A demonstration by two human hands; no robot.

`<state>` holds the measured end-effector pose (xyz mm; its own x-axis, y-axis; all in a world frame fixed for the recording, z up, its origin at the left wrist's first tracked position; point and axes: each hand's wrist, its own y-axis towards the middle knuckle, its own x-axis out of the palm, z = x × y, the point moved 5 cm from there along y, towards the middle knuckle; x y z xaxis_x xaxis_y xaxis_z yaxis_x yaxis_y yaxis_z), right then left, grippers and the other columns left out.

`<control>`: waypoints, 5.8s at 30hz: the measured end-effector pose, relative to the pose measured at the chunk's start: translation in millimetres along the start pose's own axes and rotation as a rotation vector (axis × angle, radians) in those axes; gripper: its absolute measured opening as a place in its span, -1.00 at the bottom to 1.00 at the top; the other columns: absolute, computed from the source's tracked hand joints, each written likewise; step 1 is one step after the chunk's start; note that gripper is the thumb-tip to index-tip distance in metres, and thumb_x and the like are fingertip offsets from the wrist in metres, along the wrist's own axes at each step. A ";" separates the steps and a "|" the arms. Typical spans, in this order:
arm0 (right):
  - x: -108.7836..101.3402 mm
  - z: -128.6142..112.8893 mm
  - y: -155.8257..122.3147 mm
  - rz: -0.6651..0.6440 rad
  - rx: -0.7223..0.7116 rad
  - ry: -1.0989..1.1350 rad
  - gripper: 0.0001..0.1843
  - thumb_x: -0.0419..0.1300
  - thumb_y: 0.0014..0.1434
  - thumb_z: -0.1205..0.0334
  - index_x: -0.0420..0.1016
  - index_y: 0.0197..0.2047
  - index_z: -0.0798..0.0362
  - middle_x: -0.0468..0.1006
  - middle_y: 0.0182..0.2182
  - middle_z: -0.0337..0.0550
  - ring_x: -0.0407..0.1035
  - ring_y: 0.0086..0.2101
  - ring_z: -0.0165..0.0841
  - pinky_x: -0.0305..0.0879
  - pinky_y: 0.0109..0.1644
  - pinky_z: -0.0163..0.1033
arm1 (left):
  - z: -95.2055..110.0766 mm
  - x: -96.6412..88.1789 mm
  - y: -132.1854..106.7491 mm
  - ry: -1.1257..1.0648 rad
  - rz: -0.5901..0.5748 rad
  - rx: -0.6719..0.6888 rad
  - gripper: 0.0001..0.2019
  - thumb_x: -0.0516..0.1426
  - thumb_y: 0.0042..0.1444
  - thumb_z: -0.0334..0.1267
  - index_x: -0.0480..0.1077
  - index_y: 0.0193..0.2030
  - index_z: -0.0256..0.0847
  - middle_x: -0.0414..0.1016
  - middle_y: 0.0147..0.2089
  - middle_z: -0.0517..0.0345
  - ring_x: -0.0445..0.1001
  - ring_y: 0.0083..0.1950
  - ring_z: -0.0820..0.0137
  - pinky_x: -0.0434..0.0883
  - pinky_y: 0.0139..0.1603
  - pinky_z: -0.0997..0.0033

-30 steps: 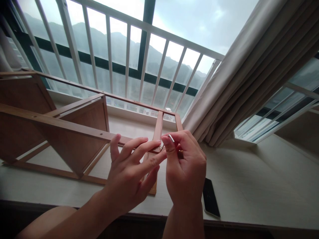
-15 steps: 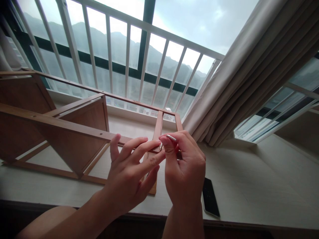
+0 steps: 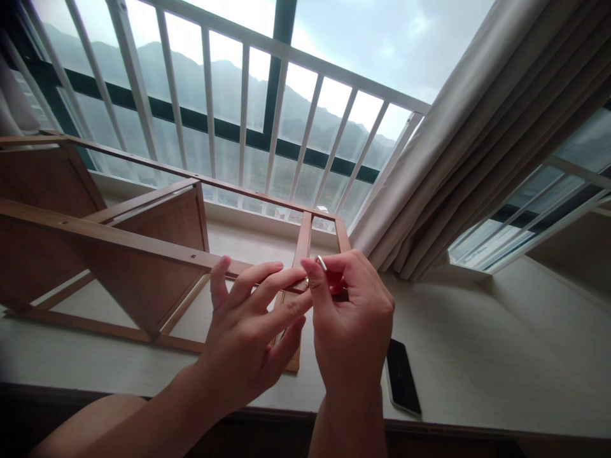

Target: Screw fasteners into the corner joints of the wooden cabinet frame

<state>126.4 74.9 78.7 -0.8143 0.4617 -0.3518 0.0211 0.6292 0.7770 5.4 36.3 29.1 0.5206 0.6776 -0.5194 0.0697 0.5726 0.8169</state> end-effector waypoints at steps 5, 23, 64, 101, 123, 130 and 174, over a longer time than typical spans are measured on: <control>1.0 1.7 -3.6 0.104 0.016 -0.020 -0.77 0.33 0.12 0.08 0.50 -0.42 0.06 0.39 -0.56 -0.32 0.26 -0.57 -0.48 0.24 -0.44 -0.33 | 0.2 -0.3 0.4 0.000 0.000 0.004 -0.60 0.14 0.18 -0.23 0.40 0.17 0.14 0.45 0.20 0.28 0.28 0.25 0.23 -0.38 0.43 -0.09; 2.5 0.3 -0.8 0.045 0.029 0.095 -0.84 0.24 0.22 0.15 0.55 -0.32 0.05 0.47 -0.44 -0.24 0.37 -0.44 -0.41 0.30 -0.41 -0.31 | -0.2 0.7 -1.0 0.002 0.002 0.002 -0.58 0.14 0.17 -0.24 0.38 0.18 0.16 0.45 0.19 0.26 0.28 0.25 0.23 -0.37 0.43 -0.08; 0.9 -6.3 1.6 -0.133 -0.074 0.061 -0.95 0.25 0.21 0.29 0.51 -0.32 0.03 0.48 -0.44 -0.31 0.34 -0.45 -0.46 0.25 -0.38 -0.34 | 0.1 0.6 0.1 0.000 0.012 -0.010 -0.63 0.13 0.19 -0.22 0.42 0.14 0.13 0.44 0.21 0.30 0.28 0.25 0.25 -0.37 0.43 -0.05; -2.4 8.4 8.0 -0.135 -0.017 -0.053 -0.78 0.10 0.29 0.18 0.40 -0.38 0.04 0.41 -0.47 -0.24 0.25 -0.38 -0.34 0.08 -0.34 -0.28 | 13.2 -17.7 102.2 -0.052 -0.563 -0.219 -0.48 -0.06 0.22 0.07 0.35 -0.61 -0.24 0.31 -0.62 0.17 0.19 -0.57 0.49 0.03 -0.54 0.43; -18.4 17.1 0.2 -0.134 -0.008 0.057 -0.94 0.26 0.19 0.23 0.57 -0.26 -0.01 0.57 -0.26 -0.19 0.32 -0.12 -0.24 0.11 -0.02 -0.13 | 30.2 -38.4 139.8 0.378 -0.809 0.598 -0.70 -0.01 0.23 -0.35 0.49 -0.07 0.06 0.52 -0.15 0.20 0.42 -0.13 0.40 0.11 -0.39 0.47; -16.4 17.1 3.4 -0.171 -0.002 0.039 -0.90 0.23 0.22 0.21 0.58 -0.32 -0.06 0.57 -0.24 -0.22 0.32 -0.11 -0.24 0.01 0.00 -0.08 | 29.8 -38.2 148.3 0.444 -0.807 0.574 -0.73 0.05 0.23 -0.09 0.48 -0.02 0.00 0.51 -0.10 0.09 0.41 -0.04 0.32 0.15 -0.35 0.49; -13.6 23.6 0.6 -0.163 0.016 0.056 -0.91 0.26 0.17 0.18 0.57 -0.34 -0.03 0.57 -0.30 -0.21 0.34 -0.14 -0.22 0.04 -0.02 -0.11 | 46.2 -19.3 154.4 0.345 -0.977 0.576 -0.79 0.07 0.15 -0.37 0.55 -0.26 -0.15 0.58 -0.22 0.13 0.46 -0.21 0.42 0.21 -0.33 0.47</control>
<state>151.2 83.8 71.7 -0.8386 0.3178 -0.4424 -0.1046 0.7031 0.7034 45.5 90.2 176.8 -0.2168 0.2077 -0.9539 0.7289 0.6844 -0.0167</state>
